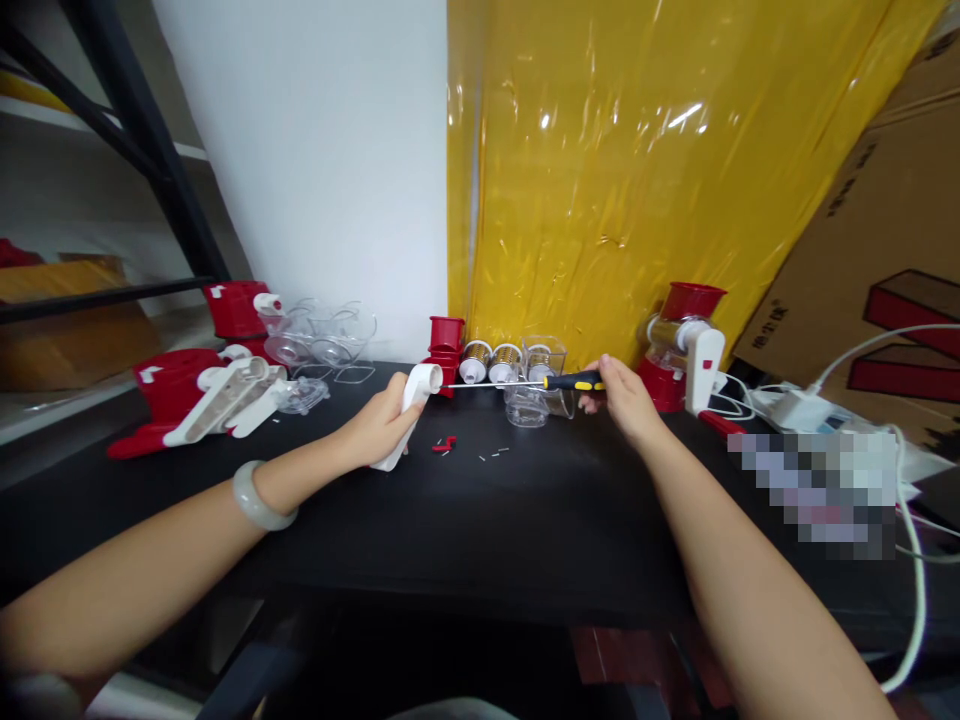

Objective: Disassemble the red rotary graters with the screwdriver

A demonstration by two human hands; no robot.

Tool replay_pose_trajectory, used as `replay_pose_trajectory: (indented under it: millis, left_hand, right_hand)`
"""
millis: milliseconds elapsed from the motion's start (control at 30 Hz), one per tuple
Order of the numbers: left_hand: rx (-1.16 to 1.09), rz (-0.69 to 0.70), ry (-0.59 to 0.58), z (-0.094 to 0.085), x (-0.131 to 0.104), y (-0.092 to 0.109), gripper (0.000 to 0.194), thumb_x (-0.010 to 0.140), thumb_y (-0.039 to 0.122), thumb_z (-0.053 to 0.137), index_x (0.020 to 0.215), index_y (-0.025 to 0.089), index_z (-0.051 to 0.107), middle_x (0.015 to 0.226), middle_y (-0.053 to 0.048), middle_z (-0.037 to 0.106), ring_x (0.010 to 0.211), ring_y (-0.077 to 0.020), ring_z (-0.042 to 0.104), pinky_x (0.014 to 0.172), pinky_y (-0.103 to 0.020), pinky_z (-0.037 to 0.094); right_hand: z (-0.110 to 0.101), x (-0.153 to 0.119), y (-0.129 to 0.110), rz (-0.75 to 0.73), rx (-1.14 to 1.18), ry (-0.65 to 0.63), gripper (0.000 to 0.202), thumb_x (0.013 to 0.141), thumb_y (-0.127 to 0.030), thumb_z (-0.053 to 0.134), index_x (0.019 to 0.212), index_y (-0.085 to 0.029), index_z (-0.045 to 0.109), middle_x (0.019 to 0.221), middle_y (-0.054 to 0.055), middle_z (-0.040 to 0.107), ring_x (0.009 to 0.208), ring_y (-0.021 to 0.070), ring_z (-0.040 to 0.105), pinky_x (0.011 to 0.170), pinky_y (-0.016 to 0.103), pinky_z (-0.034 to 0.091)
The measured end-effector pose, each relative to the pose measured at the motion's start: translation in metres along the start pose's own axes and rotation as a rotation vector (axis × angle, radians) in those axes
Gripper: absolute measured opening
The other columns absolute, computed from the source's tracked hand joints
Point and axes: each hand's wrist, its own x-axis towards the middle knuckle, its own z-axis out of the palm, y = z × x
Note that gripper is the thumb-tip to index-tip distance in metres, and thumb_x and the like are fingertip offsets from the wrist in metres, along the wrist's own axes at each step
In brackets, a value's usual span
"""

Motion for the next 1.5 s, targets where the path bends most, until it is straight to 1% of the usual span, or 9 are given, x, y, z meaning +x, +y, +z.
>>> replay_pose_trajectory:
  millis: [100, 233, 467, 933, 1133, 1233, 1367, 1433, 1500]
  left_hand:
    - [-0.047, -0.011, -0.025, 0.000, -0.001, 0.001, 0.024, 0.093, 0.045, 0.037, 0.091, 0.022, 0.030, 0.062, 0.001, 0.058, 0.053, -0.0224, 0.063, 0.053, -0.030, 0.043]
    - [-0.086, -0.003, -0.054, 0.001, -0.002, 0.003, 0.025, 0.093, 0.046, 0.036, 0.091, 0.023, 0.028, 0.060, 0.002, 0.055, 0.050, -0.0212, 0.062, 0.050, -0.029, 0.043]
    - [-0.010, 0.028, -0.063, 0.001, -0.004, 0.006, 0.022, 0.094, 0.044, 0.036, 0.090, 0.022, 0.030, 0.059, 0.002, 0.056, 0.053, -0.0210, 0.062, 0.053, -0.029, 0.042]
    - [0.026, 0.051, -0.059, 0.000, -0.004, 0.006, 0.023, 0.094, 0.044, 0.035, 0.089, 0.023, 0.029, 0.059, 0.002, 0.056, 0.054, -0.0210, 0.061, 0.052, -0.028, 0.040]
    - [0.031, 0.034, -0.050, 0.000, -0.002, 0.002, 0.023, 0.094, 0.044, 0.036, 0.089, 0.023, 0.028, 0.060, 0.001, 0.056, 0.056, -0.0220, 0.062, 0.053, -0.029, 0.040]
    - [0.001, 0.021, -0.060, 0.000, -0.001, 0.001, 0.023, 0.094, 0.045, 0.035, 0.089, 0.023, 0.029, 0.058, 0.002, 0.056, 0.054, -0.0215, 0.062, 0.053, -0.029, 0.041]
    - [-0.021, 0.006, -0.076, -0.001, -0.001, 0.002, 0.023, 0.093, 0.044, 0.036, 0.089, 0.023, 0.029, 0.059, 0.002, 0.057, 0.052, -0.0210, 0.061, 0.054, -0.030, 0.041]
    - [-0.014, 0.006, -0.081, -0.002, -0.002, 0.003, 0.024, 0.093, 0.045, 0.037, 0.089, 0.023, 0.030, 0.060, 0.001, 0.058, 0.053, -0.0214, 0.062, 0.054, -0.030, 0.041]
    - [-0.006, 0.013, -0.073, -0.002, -0.002, 0.003, 0.024, 0.093, 0.046, 0.036, 0.090, 0.022, 0.031, 0.060, 0.001, 0.058, 0.053, -0.0219, 0.062, 0.054, -0.030, 0.042]
  right_hand:
    - [0.000, 0.001, 0.001, -0.020, -0.079, 0.018, 0.045, 0.076, -0.065, 0.063, 0.078, -0.020, 0.056, 0.047, -0.003, 0.054, 0.039, 0.0097, 0.049, 0.039, 0.020, 0.040]
    - [0.000, 0.006, 0.008, -0.078, 0.031, 0.106, 0.041, 0.069, -0.055, 0.075, 0.082, -0.021, 0.057, 0.062, -0.003, 0.059, 0.049, 0.0098, 0.056, 0.046, 0.021, 0.047]
    - [-0.001, 0.008, 0.013, -0.087, 0.076, 0.169, 0.035, 0.073, -0.053, 0.071, 0.084, -0.022, 0.057, 0.069, -0.003, 0.059, 0.051, 0.0098, 0.056, 0.047, 0.022, 0.048]
    - [0.001, 0.005, 0.007, -0.092, 0.101, 0.170, 0.026, 0.073, -0.044, 0.070, 0.078, -0.024, 0.054, 0.070, -0.002, 0.053, 0.054, 0.0114, 0.052, 0.049, 0.025, 0.048]
    - [0.001, -0.003, -0.006, -0.050, 0.350, -0.040, 0.032, 0.059, -0.024, 0.076, 0.086, -0.026, 0.060, 0.089, -0.001, 0.060, 0.080, 0.0139, 0.061, 0.065, 0.025, 0.053]
    - [0.001, -0.002, -0.005, -0.033, 0.301, -0.019, 0.030, 0.064, -0.037, 0.078, 0.084, -0.024, 0.059, 0.082, -0.001, 0.062, 0.072, 0.0140, 0.063, 0.059, 0.025, 0.053]
    - [0.000, 0.003, 0.000, 0.038, 0.032, 0.016, 0.044, 0.078, -0.065, 0.059, 0.080, -0.021, 0.057, 0.052, -0.001, 0.056, 0.040, 0.0131, 0.052, 0.037, 0.024, 0.040]
    - [-0.001, 0.003, 0.001, 0.028, -0.046, 0.031, 0.042, 0.078, -0.062, 0.062, 0.078, -0.021, 0.056, 0.047, -0.003, 0.052, 0.035, 0.0101, 0.045, 0.034, 0.022, 0.034]
    - [-0.001, 0.001, 0.000, -0.002, 0.015, 0.047, 0.035, 0.072, -0.051, 0.073, 0.079, -0.022, 0.056, 0.054, -0.004, 0.053, 0.040, 0.0089, 0.048, 0.038, 0.021, 0.038]
